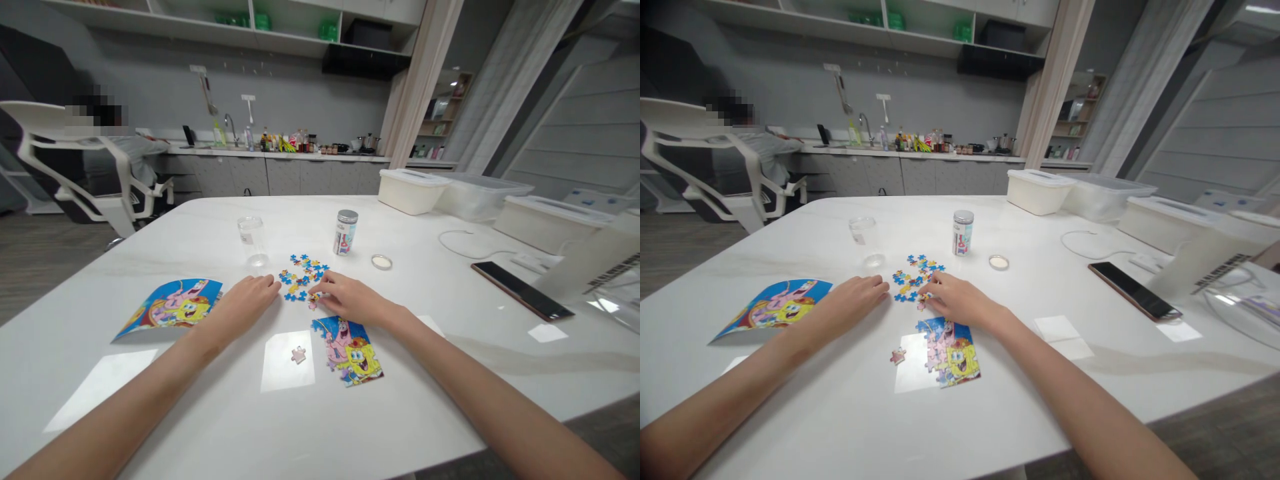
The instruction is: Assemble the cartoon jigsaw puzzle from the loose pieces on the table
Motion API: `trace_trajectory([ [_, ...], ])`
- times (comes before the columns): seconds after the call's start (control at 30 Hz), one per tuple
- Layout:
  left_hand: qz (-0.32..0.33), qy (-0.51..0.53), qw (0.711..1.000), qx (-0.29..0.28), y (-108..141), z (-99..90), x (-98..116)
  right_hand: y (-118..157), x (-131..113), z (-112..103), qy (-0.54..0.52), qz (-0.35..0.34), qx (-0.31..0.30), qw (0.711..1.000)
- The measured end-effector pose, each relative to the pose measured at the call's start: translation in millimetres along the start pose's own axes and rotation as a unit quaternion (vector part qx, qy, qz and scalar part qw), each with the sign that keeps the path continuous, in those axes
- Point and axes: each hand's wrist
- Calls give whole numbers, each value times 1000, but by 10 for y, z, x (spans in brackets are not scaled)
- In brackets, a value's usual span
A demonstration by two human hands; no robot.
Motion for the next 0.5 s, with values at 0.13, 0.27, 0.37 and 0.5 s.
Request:
trace_trajectory([
  [0.13,-6,-17,1000,-9,38,-94,-23,-8,-46,22,-15,-6,-20,1000],
  [0.27,25,17,999,-40,89,-98,-193,-10,-30,5,-29,25,-24,999],
  [0.37,49,96,992,-66,119,-52,-317,-11,-24,-12,-38,41,-30,998],
  [0.5,48,156,984,-72,122,-6,-367,-20,-18,-36,-73,37,-48,996],
])
Point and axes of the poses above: each hand's wrist, its own y-axis away from the middle knuckle, its own z-axis out of the palm, x = y × z, and after that the axes turned 7 degrees about -y, right-handed
